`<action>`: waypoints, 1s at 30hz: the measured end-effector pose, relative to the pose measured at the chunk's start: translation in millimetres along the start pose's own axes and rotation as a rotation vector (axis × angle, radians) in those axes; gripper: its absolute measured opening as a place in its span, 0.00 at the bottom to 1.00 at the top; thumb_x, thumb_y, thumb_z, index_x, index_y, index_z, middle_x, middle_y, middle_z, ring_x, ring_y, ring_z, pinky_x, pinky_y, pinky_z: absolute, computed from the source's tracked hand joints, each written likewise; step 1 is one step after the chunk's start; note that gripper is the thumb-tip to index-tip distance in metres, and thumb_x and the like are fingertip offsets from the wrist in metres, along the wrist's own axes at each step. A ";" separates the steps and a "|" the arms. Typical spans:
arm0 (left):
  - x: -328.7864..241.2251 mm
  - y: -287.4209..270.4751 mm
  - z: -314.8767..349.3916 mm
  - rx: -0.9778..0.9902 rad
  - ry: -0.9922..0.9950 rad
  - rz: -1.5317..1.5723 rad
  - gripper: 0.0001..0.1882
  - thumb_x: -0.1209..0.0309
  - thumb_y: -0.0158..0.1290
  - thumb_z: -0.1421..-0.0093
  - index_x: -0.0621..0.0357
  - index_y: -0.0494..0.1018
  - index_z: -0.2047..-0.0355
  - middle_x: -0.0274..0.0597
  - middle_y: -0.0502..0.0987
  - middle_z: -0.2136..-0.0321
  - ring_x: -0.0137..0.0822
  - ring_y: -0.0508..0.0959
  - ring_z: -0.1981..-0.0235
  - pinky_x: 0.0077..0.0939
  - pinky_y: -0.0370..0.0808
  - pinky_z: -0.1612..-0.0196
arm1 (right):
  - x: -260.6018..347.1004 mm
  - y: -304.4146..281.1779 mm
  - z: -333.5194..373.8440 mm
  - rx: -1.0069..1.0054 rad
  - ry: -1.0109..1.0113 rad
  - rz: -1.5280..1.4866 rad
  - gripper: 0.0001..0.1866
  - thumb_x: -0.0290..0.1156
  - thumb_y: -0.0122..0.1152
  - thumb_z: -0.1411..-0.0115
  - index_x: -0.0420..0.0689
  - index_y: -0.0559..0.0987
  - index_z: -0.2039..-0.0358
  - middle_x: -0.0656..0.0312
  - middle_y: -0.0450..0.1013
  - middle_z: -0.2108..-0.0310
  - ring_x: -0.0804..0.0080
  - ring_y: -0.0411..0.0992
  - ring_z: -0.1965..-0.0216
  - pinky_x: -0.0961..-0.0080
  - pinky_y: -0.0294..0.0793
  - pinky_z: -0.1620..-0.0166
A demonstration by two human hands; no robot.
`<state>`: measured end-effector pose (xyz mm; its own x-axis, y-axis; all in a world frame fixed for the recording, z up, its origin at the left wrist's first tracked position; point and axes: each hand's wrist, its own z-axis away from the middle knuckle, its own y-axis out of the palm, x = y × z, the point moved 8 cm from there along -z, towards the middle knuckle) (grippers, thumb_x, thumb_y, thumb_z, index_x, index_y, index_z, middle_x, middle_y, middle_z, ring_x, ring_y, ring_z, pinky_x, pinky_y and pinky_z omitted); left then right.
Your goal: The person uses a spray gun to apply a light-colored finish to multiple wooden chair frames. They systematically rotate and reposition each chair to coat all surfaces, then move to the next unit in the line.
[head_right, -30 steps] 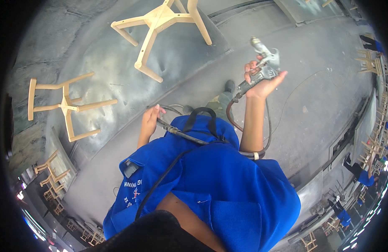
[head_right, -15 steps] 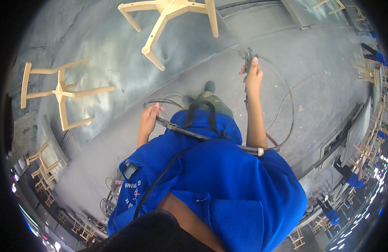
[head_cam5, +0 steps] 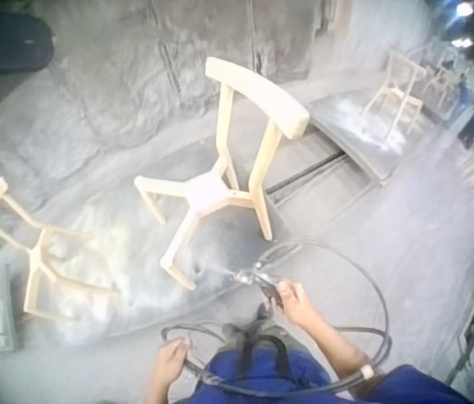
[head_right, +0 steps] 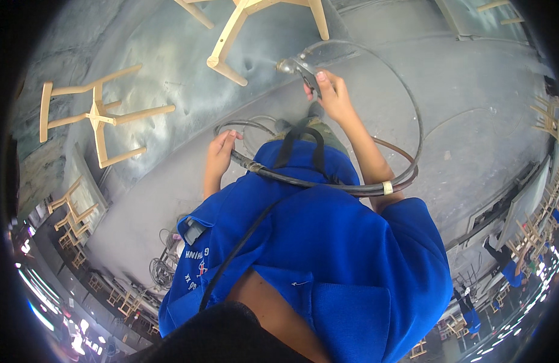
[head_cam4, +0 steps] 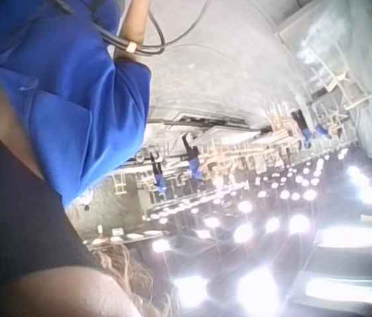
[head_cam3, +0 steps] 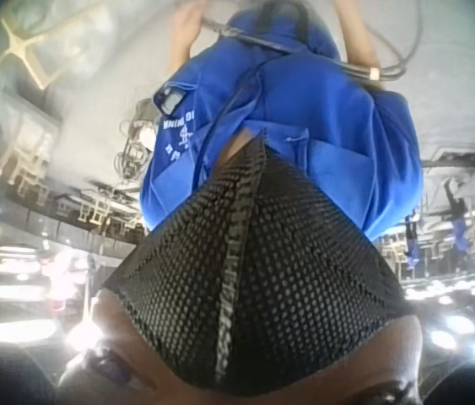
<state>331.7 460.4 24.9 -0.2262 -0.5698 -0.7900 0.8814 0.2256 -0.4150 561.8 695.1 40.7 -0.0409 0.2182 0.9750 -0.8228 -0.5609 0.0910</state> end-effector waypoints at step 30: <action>113.7 -30.0 22.3 0.103 -0.339 -0.367 0.17 0.63 0.50 0.32 0.59 0.79 0.74 0.54 0.75 0.82 0.55 0.77 0.75 0.48 0.70 0.66 | -331.2 54.6 -84.7 -0.172 0.787 -0.424 0.43 0.72 0.28 0.32 0.43 0.78 0.57 0.63 0.71 0.80 0.72 0.71 0.79 0.79 0.57 0.81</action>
<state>288.8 371.2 -42.4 -0.3969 -0.8248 -0.4026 0.8093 -0.1074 -0.5776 482.4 659.8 -294.4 -0.0390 0.8968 0.4407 -0.9277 -0.1963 0.3175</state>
